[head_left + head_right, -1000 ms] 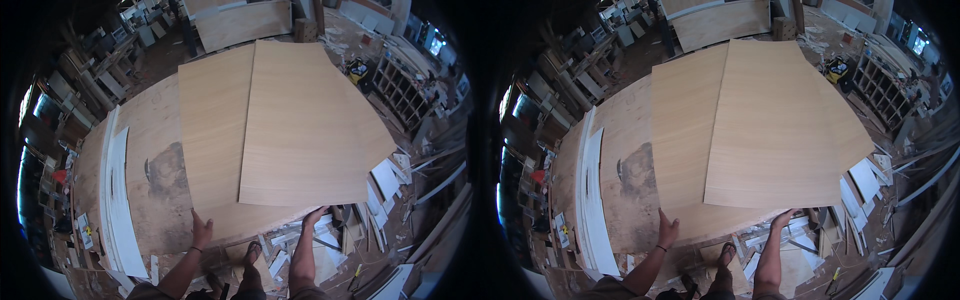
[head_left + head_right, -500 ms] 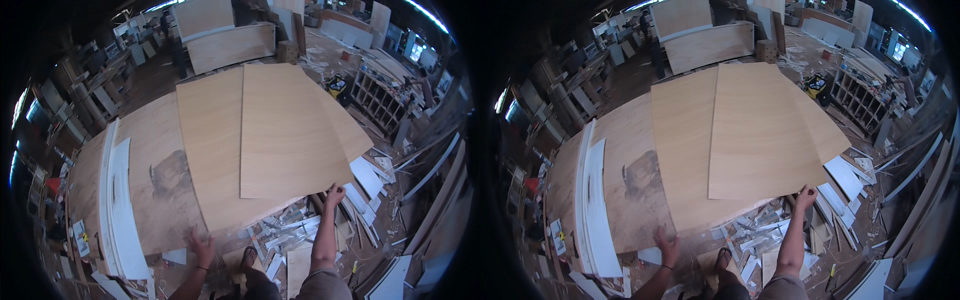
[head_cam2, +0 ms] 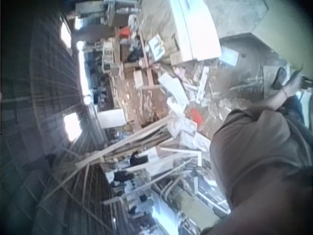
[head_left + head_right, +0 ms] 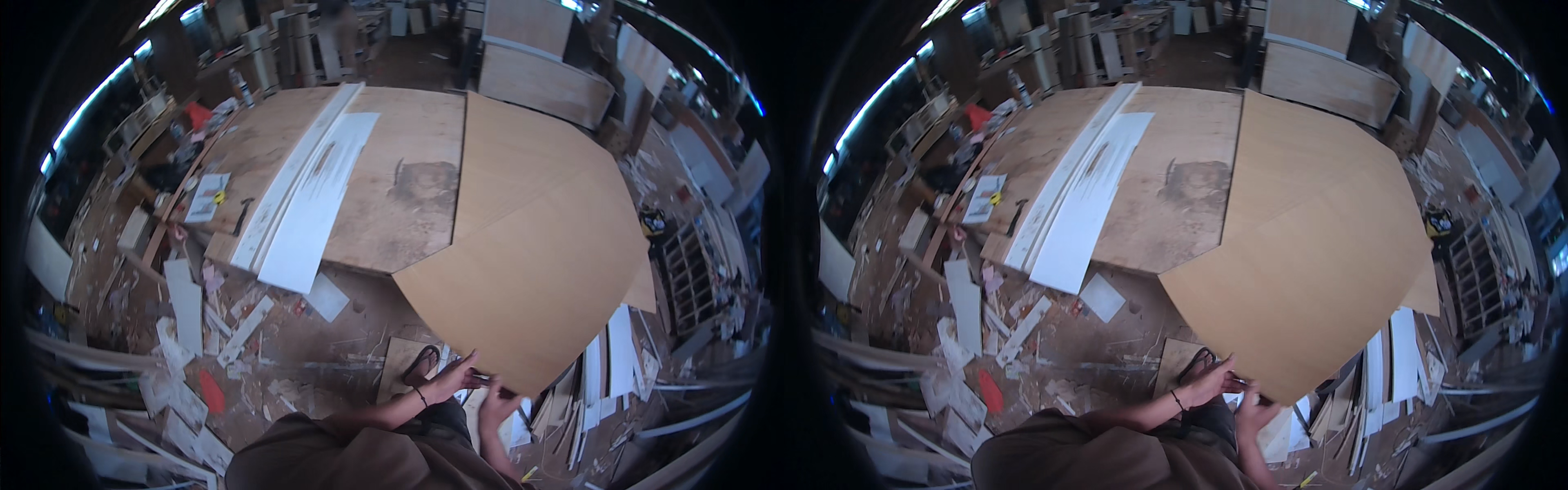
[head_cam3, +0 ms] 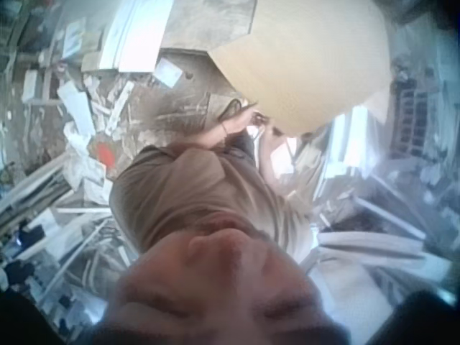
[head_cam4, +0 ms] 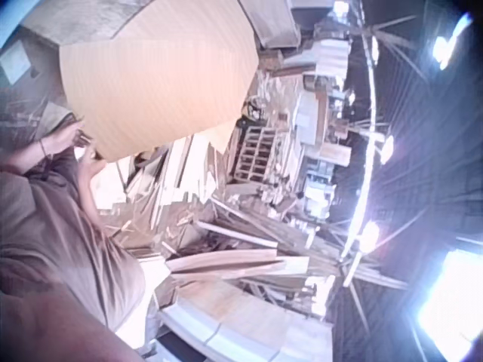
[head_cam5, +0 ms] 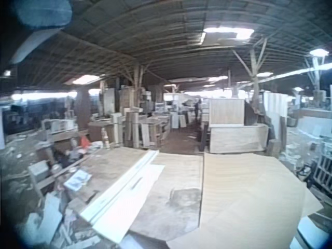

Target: The person works on wood pieces by hammering a board, measuring wood sections with a tape measure, and aligning large panels on a workbench.

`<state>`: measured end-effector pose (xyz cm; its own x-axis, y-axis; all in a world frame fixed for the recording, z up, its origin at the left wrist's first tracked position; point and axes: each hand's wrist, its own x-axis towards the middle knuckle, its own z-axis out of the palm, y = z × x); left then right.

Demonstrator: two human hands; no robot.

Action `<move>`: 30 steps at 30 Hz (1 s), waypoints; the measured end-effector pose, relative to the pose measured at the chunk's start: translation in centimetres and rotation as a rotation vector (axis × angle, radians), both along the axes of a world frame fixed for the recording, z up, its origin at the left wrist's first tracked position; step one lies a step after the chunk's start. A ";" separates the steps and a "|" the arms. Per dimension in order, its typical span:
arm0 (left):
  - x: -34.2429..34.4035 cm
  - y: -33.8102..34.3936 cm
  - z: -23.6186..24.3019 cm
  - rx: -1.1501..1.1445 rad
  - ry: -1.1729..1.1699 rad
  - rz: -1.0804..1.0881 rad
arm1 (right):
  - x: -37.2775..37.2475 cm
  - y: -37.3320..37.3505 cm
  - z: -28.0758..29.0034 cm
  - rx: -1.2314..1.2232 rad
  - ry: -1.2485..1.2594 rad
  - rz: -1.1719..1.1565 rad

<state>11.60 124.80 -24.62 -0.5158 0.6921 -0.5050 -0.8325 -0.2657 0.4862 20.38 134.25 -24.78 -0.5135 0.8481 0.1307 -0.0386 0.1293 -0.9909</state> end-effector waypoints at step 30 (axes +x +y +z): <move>-28.6 -48.7 1.4 -1.729 0.905 -0.812 | -3.5 -1.2 -6.9 -1.202 0.065 0.442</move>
<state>-16.98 76.11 -23.23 -0.8229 0.0507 -0.5659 0.0490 0.9986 0.0182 16.88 133.00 -31.72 -0.8019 0.2099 -0.5594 0.0983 -0.8772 -0.4700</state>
